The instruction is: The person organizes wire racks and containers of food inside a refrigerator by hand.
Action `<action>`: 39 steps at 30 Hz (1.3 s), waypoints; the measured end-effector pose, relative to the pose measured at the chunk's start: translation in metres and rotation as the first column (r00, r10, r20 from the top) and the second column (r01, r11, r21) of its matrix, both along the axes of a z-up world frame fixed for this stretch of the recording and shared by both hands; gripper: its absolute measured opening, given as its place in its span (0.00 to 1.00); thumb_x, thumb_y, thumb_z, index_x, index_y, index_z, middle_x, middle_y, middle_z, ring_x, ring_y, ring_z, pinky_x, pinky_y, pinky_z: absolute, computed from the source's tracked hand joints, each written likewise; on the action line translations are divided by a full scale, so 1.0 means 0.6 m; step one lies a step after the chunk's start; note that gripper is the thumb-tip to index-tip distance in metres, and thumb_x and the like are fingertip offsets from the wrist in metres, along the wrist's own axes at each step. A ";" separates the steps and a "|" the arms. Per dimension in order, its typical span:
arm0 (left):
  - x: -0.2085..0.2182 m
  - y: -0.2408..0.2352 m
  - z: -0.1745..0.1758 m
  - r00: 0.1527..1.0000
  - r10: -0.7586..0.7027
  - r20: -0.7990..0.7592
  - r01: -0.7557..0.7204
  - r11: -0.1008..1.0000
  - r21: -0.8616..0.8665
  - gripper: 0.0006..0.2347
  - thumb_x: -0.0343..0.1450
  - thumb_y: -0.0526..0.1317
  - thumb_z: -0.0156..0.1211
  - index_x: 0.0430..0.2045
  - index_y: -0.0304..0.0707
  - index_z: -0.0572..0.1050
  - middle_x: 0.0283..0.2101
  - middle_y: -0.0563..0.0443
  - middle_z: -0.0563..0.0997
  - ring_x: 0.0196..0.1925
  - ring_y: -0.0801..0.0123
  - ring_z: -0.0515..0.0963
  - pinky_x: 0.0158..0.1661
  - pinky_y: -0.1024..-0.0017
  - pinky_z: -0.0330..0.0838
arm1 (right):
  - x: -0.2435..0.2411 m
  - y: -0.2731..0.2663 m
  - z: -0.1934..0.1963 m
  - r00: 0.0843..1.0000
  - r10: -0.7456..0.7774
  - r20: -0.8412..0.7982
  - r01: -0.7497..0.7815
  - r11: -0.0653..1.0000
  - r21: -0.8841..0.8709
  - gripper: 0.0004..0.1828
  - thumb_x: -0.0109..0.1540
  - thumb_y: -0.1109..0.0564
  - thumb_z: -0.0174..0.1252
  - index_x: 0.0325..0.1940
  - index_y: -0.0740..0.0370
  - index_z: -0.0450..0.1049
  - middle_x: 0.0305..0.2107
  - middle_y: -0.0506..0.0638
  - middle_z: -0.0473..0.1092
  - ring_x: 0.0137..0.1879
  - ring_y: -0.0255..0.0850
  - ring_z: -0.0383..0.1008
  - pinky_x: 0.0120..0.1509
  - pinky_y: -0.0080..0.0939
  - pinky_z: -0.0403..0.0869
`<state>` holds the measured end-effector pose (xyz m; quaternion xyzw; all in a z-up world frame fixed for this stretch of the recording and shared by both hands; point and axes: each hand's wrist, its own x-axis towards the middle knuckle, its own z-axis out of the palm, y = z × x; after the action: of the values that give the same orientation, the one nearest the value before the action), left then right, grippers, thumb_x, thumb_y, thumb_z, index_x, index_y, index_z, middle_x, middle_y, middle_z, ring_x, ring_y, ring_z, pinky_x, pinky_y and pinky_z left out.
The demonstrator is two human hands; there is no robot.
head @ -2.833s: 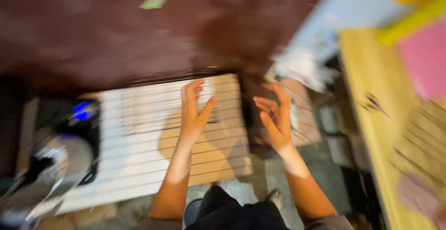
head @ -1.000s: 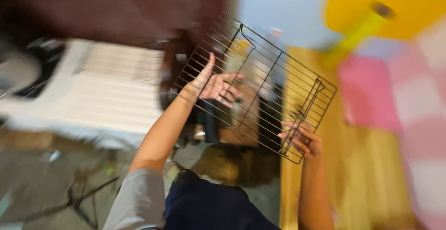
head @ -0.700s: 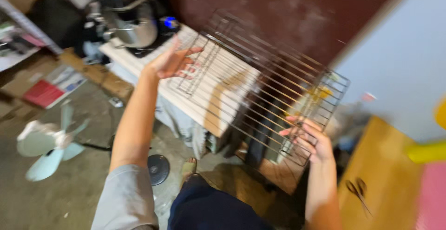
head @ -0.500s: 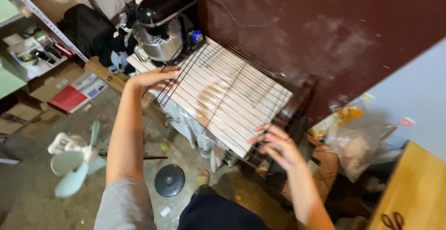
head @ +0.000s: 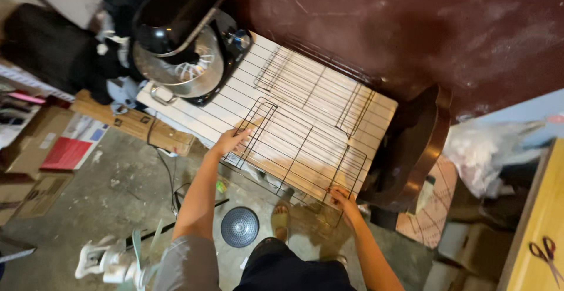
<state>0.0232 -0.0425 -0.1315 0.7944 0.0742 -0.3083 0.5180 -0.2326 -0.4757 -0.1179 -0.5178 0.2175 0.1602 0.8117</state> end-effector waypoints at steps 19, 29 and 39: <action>0.020 -0.048 -0.005 0.989 -0.008 0.146 0.030 0.989 -0.145 0.19 0.73 0.54 0.54 0.43 0.37 0.80 0.35 0.58 0.83 0.31 0.77 0.77 0.30 0.76 0.72 | -0.088 0.046 -0.019 0.707 -0.640 0.300 0.702 0.686 -0.193 0.05 0.68 0.57 0.52 0.41 0.61 0.67 0.38 0.47 0.65 0.45 0.37 0.68 0.48 0.39 0.69; 0.017 0.019 -0.025 0.960 0.177 0.216 -0.156 0.982 -0.111 0.17 0.76 0.52 0.54 0.42 0.35 0.78 0.24 0.54 0.74 0.26 0.76 0.71 0.29 0.74 0.68 | 0.055 0.075 -0.080 0.956 -0.183 0.231 0.295 0.596 -0.747 0.16 0.73 0.48 0.47 0.50 0.66 0.64 0.39 0.54 0.65 0.46 0.47 0.65 0.55 0.46 0.67; 0.055 -0.037 0.037 0.904 -0.113 0.413 -0.103 0.879 0.465 0.26 0.75 0.56 0.53 0.61 0.35 0.69 0.64 0.39 0.72 0.62 0.45 0.72 0.60 0.53 0.66 | 0.059 0.098 -0.066 0.915 -0.204 0.349 0.403 0.386 -0.830 0.19 0.74 0.47 0.46 0.45 0.68 0.63 0.39 0.60 0.61 0.47 0.51 0.62 0.57 0.51 0.64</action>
<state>0.0565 -0.0645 -0.1091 0.9452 0.0300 -0.0999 0.3095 -0.1974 -0.4172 -0.1576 -0.8281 0.2814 -0.1795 0.4504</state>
